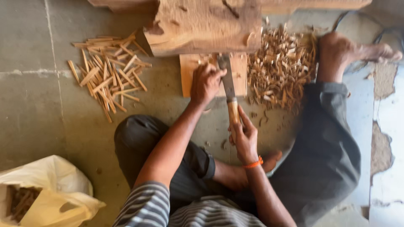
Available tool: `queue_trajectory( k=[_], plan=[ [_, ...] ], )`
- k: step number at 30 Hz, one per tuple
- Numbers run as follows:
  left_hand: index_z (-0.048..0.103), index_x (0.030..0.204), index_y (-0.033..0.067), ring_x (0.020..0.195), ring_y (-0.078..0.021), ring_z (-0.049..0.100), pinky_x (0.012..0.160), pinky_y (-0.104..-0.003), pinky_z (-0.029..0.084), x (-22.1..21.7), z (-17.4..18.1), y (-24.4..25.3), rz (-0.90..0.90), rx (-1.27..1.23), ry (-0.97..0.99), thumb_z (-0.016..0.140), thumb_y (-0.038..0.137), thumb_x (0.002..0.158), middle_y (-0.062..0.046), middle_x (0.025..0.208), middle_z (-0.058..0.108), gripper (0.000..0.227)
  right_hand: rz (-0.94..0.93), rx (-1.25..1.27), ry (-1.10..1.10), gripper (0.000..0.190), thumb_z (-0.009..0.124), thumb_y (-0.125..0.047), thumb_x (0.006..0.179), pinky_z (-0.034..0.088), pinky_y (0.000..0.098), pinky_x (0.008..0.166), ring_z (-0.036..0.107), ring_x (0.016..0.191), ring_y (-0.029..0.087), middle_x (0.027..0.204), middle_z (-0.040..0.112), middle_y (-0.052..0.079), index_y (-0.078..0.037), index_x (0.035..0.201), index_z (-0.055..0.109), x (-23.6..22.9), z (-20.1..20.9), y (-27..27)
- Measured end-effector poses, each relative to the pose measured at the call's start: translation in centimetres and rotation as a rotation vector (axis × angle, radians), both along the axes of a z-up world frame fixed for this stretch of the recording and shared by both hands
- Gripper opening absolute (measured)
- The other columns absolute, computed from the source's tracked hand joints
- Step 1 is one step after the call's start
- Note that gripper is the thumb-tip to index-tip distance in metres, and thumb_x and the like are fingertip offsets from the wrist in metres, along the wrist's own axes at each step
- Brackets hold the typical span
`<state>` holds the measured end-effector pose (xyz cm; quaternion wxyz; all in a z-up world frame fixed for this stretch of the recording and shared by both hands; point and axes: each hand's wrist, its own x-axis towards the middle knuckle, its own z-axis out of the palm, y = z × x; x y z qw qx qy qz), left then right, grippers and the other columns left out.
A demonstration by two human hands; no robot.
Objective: The person sits on the floor and uses a chisel to carve small wooden sticks into thin slivers. They repeatedly hold a stick against a wooden block and shave it with the chisel, then place the finished pieces into a white bag. The process is repeated continuously.
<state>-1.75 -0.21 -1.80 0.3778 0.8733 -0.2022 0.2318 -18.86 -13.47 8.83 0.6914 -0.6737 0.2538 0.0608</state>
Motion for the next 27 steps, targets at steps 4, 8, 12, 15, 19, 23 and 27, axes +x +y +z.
queue_trajectory(
  k=[4, 8, 12, 15, 19, 23, 27],
  plan=[
    [0.077, 0.099, 0.0183, 0.092, -0.0205, 0.060, 0.086, -0.039, 0.049, 2.4, 1.7, 0.7, -0.007, 0.000, 0.040, 0.084, 0.004, 0.074, -0.002, 0.091, 0.064, 0.030, 0.012, 0.034, -0.003, 0.055, 0.056, -0.016, 0.099, 0.040, 0.0232, 0.042, 0.049, 0.051, 0.006, 0.075, 0.064, 0.002, -0.013, 0.154, 0.047, 2.1, 1.5, 1.2],
    [0.076, 0.108, 0.0193, 0.095, -0.0214, 0.060, 0.089, -0.039, 0.050, 1.4, 1.2, 0.0, -0.004, 0.029, 0.054, 0.083, 0.002, 0.080, -0.002, 0.097, 0.065, 0.034, -0.026, 0.026, -0.058, 0.054, 0.057, -0.015, 0.102, 0.042, 0.0234, 0.044, 0.048, 0.053, 0.007, 0.077, 0.060, 0.001, -0.012, 0.155, 0.048, 1.9, -0.9, 1.5],
    [0.069, 0.109, 0.0158, 0.106, -0.0266, 0.063, 0.095, -0.045, 0.049, 2.3, 2.6, 1.0, 0.016, 0.006, -0.025, 0.080, 0.000, 0.076, -0.006, 0.103, 0.065, 0.039, -0.068, 0.106, 0.029, 0.057, 0.056, -0.014, 0.098, 0.044, 0.0244, 0.045, 0.056, 0.059, 0.009, 0.080, 0.063, 0.007, -0.014, 0.154, 0.048, 2.7, -2.2, 1.8],
    [0.066, 0.120, 0.0103, 0.107, -0.0262, 0.063, 0.100, -0.047, 0.048, 1.3, 2.1, 0.5, -0.031, -0.068, 0.000, 0.079, 0.003, 0.077, -0.007, 0.108, 0.068, 0.045, -0.157, 0.440, -0.014, 0.054, 0.053, -0.021, 0.103, 0.047, 0.0255, 0.049, 0.060, 0.070, 0.010, 0.092, 0.064, 0.008, -0.009, 0.155, 0.047, 1.1, -2.2, 1.3],
    [0.065, 0.105, 0.0098, 0.103, -0.0227, 0.064, 0.092, -0.039, 0.054, 1.4, 1.1, 0.7, -0.020, -0.145, -0.007, 0.080, 0.016, 0.092, -0.008, 0.107, 0.069, 0.021, -0.163, 0.592, -0.104, 0.055, 0.051, -0.028, 0.105, 0.048, 0.0237, 0.050, 0.057, 0.061, 0.012, 0.091, 0.064, 0.009, -0.013, 0.156, 0.042, -1.2, -1.3, 0.7],
    [0.069, 0.108, 0.0085, 0.100, -0.0192, 0.068, 0.086, -0.032, 0.058, 2.0, 1.0, 0.7, 0.087, -0.326, -0.041, 0.072, 0.017, 0.101, -0.008, 0.107, 0.073, 0.012, -0.084, 0.126, -0.122, 0.058, 0.051, -0.025, 0.104, 0.048, 0.0235, 0.054, 0.057, 0.069, 0.009, 0.093, 0.064, 0.006, -0.010, 0.158, 0.041, -5.7, -0.8, -1.7],
    [0.071, 0.114, 0.0035, 0.097, -0.0152, 0.069, 0.085, -0.027, 0.057, 0.9, 2.4, 1.7, 0.142, -0.644, 0.081, 0.067, 0.016, 0.105, -0.008, 0.107, 0.073, 0.017, 0.021, 0.069, -0.008, 0.057, 0.055, -0.024, 0.102, 0.043, 0.0250, 0.047, 0.054, 0.055, 0.012, 0.082, 0.063, 0.007, -0.010, 0.156, 0.044, -9.3, -3.2, -3.5]
  ],
)
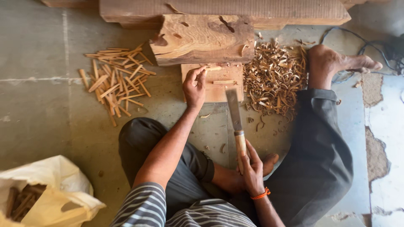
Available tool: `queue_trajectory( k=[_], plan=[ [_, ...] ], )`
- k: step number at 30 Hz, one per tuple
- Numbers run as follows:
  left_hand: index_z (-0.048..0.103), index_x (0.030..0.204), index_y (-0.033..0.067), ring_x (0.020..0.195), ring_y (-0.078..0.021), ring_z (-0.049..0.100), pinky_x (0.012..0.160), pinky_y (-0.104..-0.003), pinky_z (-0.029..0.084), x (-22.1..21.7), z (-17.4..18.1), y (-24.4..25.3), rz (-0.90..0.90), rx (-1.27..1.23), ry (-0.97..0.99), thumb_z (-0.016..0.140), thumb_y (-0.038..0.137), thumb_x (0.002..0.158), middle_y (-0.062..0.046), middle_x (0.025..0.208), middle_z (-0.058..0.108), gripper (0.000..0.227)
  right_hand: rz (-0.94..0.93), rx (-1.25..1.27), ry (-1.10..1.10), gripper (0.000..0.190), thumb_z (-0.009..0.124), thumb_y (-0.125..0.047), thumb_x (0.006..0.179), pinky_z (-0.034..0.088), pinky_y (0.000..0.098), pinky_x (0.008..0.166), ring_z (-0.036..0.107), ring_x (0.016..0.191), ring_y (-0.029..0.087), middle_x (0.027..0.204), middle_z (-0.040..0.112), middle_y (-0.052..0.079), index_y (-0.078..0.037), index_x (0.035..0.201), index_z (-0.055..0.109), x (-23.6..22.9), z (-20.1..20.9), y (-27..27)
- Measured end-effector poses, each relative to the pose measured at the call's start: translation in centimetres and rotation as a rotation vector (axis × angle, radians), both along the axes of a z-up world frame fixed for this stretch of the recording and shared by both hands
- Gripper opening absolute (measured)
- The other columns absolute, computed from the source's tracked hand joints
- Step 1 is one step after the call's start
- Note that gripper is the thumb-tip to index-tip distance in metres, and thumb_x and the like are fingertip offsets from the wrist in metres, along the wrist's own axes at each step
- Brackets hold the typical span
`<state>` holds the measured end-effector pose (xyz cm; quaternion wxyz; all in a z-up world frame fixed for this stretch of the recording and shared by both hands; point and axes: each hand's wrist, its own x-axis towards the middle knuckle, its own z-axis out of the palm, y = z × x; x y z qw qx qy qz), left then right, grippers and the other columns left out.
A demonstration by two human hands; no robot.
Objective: The person sits on the floor and uses a chisel to carve small wooden sticks into thin slivers. They repeatedly hold a stick against a wooden block and shave it with the chisel, then place the finished pieces into a white bag. The process is repeated continuously.
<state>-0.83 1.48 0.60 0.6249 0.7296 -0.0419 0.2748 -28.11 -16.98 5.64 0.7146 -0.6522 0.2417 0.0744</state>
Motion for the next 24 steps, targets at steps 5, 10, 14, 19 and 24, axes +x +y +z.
queue_trajectory(
  k=[5, 10, 14, 19, 24],
  plan=[
    [0.073, 0.126, 0.0019, 0.089, -0.0092, 0.061, 0.079, -0.025, 0.051, -2.1, 4.3, 1.1, -0.162, -0.418, 0.166, 0.065, 0.018, 0.108, -0.003, 0.100, 0.070, 0.025, 0.037, 0.121, -0.007, 0.057, 0.054, -0.022, 0.101, 0.047, 0.0262, 0.048, 0.055, 0.056, 0.013, 0.084, 0.063, 0.007, -0.011, 0.156, 0.042, 0.1, -3.7, -0.3],
    [0.072, 0.123, 0.0026, 0.090, -0.0060, 0.062, 0.082, -0.022, 0.053, -5.7, 9.4, 3.8, -0.145, -0.486, 0.125, 0.066, 0.022, 0.105, 0.000, 0.102, 0.072, 0.028, 0.083, 0.128, 0.045, 0.055, 0.054, -0.022, 0.102, 0.052, 0.0275, 0.054, 0.059, 0.062, 0.013, 0.086, 0.063, 0.007, -0.013, 0.155, 0.043, 1.1, -5.5, -0.3],
    [0.073, 0.121, 0.0012, 0.085, -0.0064, 0.059, 0.078, -0.023, 0.051, -7.3, 11.1, 5.4, -0.159, -0.549, 0.095, 0.069, 0.021, 0.104, 0.000, 0.096, 0.070, 0.027, 0.080, 0.115, 0.063, 0.054, 0.055, -0.022, 0.101, 0.051, 0.0293, 0.052, 0.059, 0.061, 0.016, 0.084, 0.063, 0.008, -0.012, 0.153, 0.046, 1.2, -6.3, -0.5],
    [0.073, 0.107, 0.0035, 0.082, -0.0109, 0.069, 0.073, -0.024, 0.060, -6.8, 10.4, 11.3, 0.061, -0.396, 0.114, 0.071, 0.024, 0.102, -0.004, 0.092, 0.074, 0.021, 0.086, 0.084, 0.054, 0.055, 0.055, -0.023, 0.101, 0.050, 0.0291, 0.052, 0.059, 0.061, 0.016, 0.085, 0.063, 0.008, -0.013, 0.154, 0.045, 1.3, -6.9, -0.4],
    [0.072, 0.112, 0.0045, 0.081, -0.0107, 0.064, 0.058, -0.018, 0.050, -4.5, 6.3, 22.6, 0.063, -1.018, 0.571, 0.072, 0.000, 0.088, -0.008, 0.103, 0.076, 0.024, 0.110, 0.042, 0.061, 0.055, 0.056, -0.025, 0.100, 0.050, 0.0290, 0.051, 0.058, 0.059, 0.016, 0.084, 0.063, 0.008, -0.012, 0.153, 0.046, 1.3, -6.1, -0.7]
  ],
)
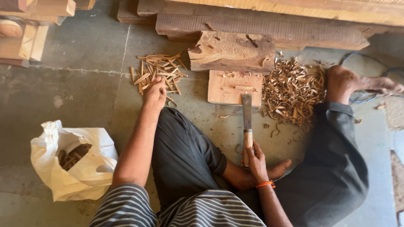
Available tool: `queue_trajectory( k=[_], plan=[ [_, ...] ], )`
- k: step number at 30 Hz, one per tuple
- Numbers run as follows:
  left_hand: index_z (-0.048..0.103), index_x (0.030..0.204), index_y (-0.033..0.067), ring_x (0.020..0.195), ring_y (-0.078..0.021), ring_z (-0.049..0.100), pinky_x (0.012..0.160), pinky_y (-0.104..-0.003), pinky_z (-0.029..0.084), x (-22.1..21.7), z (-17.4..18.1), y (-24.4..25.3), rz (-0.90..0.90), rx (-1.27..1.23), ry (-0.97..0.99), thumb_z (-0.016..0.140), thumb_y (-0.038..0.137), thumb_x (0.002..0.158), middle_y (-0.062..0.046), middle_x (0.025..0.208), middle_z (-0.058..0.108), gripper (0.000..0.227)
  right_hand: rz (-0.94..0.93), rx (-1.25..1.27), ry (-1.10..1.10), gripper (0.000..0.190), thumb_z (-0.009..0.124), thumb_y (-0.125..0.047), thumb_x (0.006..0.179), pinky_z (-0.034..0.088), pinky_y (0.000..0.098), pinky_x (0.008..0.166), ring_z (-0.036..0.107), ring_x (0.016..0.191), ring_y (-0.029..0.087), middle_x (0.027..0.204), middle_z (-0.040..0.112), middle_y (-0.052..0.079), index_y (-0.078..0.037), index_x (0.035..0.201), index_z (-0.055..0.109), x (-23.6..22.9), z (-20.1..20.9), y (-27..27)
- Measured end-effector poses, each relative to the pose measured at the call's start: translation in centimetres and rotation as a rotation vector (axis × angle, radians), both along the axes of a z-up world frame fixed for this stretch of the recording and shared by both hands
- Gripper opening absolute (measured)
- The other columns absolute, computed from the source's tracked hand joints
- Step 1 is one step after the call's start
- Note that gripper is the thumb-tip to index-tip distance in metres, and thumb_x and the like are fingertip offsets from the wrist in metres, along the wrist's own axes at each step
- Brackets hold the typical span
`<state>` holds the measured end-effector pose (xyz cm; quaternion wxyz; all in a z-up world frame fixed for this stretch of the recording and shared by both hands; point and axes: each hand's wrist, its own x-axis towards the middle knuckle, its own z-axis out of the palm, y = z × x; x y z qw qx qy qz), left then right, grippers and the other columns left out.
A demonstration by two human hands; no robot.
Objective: The person sits on the floor and uses a chisel to carve small wooden sticks into thin slivers. They repeatedly hold a stick against a wooden block and shave it with the chisel, then place the finished pieces into a white bag. The process is repeated continuously.
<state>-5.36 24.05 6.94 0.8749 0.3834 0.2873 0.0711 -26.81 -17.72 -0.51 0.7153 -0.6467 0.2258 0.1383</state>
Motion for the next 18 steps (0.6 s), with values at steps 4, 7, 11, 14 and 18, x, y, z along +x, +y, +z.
queue_trajectory(
  k=[4, 7, 11, 14, 18],
  plan=[
    [0.069, 0.113, 0.0016, 0.086, -0.0128, 0.068, 0.062, -0.019, 0.052, 0.5, -5.1, -1.9, 0.049, -0.109, -0.108, 0.070, -0.006, 0.086, -0.010, 0.105, 0.073, 0.027, -0.027, 0.036, 0.020, 0.055, 0.057, -0.027, 0.101, 0.049, 0.0287, 0.051, 0.057, 0.060, 0.014, 0.086, 0.063, 0.007, -0.011, 0.153, 0.046, -0.1, 0.3, 0.8],
    [0.069, 0.116, 0.0024, 0.086, -0.0144, 0.063, 0.067, -0.024, 0.050, 3.9, -5.8, -12.0, -0.117, -0.083, -0.396, 0.066, -0.012, 0.085, -0.005, 0.101, 0.067, 0.035, -0.044, 0.030, 0.033, 0.055, 0.057, -0.028, 0.101, 0.050, 0.0286, 0.050, 0.057, 0.060, 0.013, 0.088, 0.065, 0.006, -0.011, 0.151, 0.047, -0.2, 0.6, 0.6],
    [0.064, 0.127, 0.0030, 0.114, -0.0195, 0.066, 0.094, -0.030, 0.055, 7.1, -3.7, -28.3, -0.347, 0.183, -0.376, 0.065, 0.000, 0.092, -0.011, 0.125, 0.068, 0.035, -0.026, 0.030, 0.043, 0.057, 0.058, -0.030, 0.099, 0.049, 0.0281, 0.049, 0.057, 0.058, 0.013, 0.086, 0.065, 0.007, -0.012, 0.152, 0.046, 0.1, 1.1, 1.2],
    [0.067, 0.127, 0.0021, 0.114, -0.0190, 0.067, 0.095, -0.029, 0.056, 7.1, -2.4, -31.7, -0.358, 0.585, -0.409, 0.066, 0.004, 0.096, -0.013, 0.127, 0.070, 0.031, -0.042, 0.039, 0.059, 0.059, 0.058, -0.031, 0.099, 0.046, 0.0281, 0.048, 0.055, 0.056, 0.014, 0.083, 0.063, 0.008, -0.013, 0.153, 0.045, 0.3, 2.2, 1.1],
    [0.061, 0.127, 0.0034, 0.082, -0.0170, 0.066, 0.068, -0.032, 0.058, 6.4, -2.7, -26.1, -0.291, 1.025, -0.064, 0.060, 0.011, 0.094, -0.008, 0.114, 0.069, 0.034, -0.027, 0.073, 0.089, 0.060, 0.058, -0.032, 0.098, 0.045, 0.0274, 0.048, 0.055, 0.057, 0.012, 0.081, 0.061, 0.006, -0.014, 0.154, 0.045, 0.5, 4.0, 1.0]
  ],
)
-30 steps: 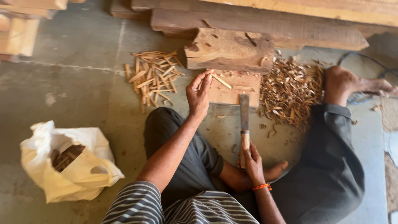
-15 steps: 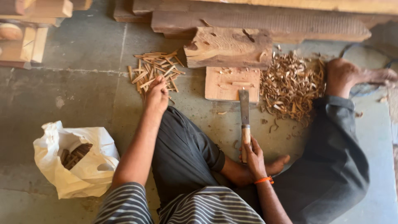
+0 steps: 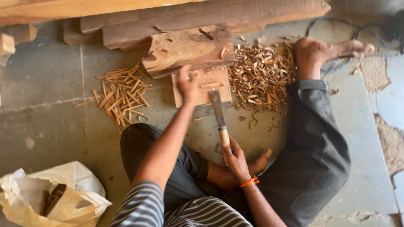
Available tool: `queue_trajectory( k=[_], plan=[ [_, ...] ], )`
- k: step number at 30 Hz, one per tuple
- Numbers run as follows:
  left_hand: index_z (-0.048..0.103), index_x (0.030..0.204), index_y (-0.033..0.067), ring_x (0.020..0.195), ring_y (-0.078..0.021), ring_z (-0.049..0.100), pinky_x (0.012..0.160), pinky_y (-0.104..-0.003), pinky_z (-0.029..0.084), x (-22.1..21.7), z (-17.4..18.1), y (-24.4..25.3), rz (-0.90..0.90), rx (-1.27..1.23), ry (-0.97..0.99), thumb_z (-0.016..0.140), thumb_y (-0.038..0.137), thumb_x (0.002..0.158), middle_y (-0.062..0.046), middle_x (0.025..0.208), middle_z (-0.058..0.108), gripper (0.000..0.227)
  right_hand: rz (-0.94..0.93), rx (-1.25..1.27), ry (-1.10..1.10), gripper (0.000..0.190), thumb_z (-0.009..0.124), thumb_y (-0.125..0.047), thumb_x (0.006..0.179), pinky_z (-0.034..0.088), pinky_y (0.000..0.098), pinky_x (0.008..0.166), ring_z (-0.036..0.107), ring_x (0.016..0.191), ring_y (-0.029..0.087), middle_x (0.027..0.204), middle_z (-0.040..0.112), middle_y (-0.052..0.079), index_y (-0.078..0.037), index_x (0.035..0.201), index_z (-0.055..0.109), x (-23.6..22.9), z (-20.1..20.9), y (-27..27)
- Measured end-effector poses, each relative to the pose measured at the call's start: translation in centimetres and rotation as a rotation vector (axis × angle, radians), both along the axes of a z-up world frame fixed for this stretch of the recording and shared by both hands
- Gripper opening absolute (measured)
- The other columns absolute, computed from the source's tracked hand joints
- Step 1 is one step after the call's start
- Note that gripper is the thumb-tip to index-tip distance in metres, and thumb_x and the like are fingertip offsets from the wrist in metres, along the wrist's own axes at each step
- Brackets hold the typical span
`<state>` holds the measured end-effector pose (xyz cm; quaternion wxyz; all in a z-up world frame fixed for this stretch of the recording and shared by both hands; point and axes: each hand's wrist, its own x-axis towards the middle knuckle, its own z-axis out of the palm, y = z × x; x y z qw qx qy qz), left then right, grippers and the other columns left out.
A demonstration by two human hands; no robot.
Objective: The person sits on the floor and uses a chisel to carve small wooden sticks into thin slivers. They repeatedly hold a stick against a wooden block and shave it with the chisel, then place the finished pieces into a white bag. The process is repeated continuously.
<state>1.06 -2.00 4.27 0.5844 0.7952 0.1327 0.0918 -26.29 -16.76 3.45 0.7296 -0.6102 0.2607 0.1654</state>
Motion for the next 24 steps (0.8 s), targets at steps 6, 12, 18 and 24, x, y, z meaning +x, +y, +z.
queue_trajectory(
  k=[6, 12, 18, 24],
  plan=[
    [0.070, 0.084, 0.0015, 0.062, -0.0194, 0.048, 0.079, -0.038, 0.054, 1.9, -2.5, -5.1, -0.279, 0.714, 0.232, 0.068, 0.045, 0.106, -0.009, 0.074, 0.060, 0.049, -0.001, 0.018, 0.019, 0.060, 0.059, -0.033, 0.098, 0.047, 0.0268, 0.050, 0.054, 0.057, 0.011, 0.081, 0.062, 0.005, -0.016, 0.153, 0.045, 0.1, 1.1, 0.4],
    [0.063, 0.111, 0.0016, 0.057, -0.0187, 0.053, 0.052, -0.038, 0.052, -0.6, 0.7, -17.0, -0.636, 0.520, 0.037, 0.064, 0.028, 0.100, -0.010, 0.091, 0.063, 0.029, 0.009, -0.029, -0.012, 0.060, 0.061, -0.032, 0.098, 0.046, 0.0268, 0.050, 0.054, 0.057, 0.011, 0.081, 0.064, 0.006, -0.015, 0.153, 0.046, 0.4, 0.7, 0.4],
    [0.055, 0.113, -0.0035, 0.098, -0.0341, 0.061, 0.085, -0.049, 0.054, 1.6, 4.8, -11.8, 0.023, 0.812, -0.893, 0.072, 0.026, 0.083, -0.024, 0.104, 0.061, 0.045, 0.008, -0.033, 0.016, 0.061, 0.061, -0.033, 0.097, 0.046, 0.0265, 0.050, 0.055, 0.056, 0.011, 0.082, 0.063, 0.006, -0.017, 0.154, 0.045, 0.0, -0.6, 0.2],
    [0.064, 0.125, 0.0044, 0.114, -0.0256, 0.066, 0.086, -0.032, 0.063, -5.0, 4.7, -12.4, -0.884, 0.155, -0.554, 0.055, -0.011, 0.088, -0.015, 0.130, 0.065, 0.041, -0.034, -0.053, -0.074, 0.050, 0.061, -0.031, 0.098, 0.043, 0.0291, 0.047, 0.053, 0.056, 0.012, 0.076, 0.061, 0.004, -0.008, 0.141, 0.054, -0.3, -6.5, -0.6]
  ],
)
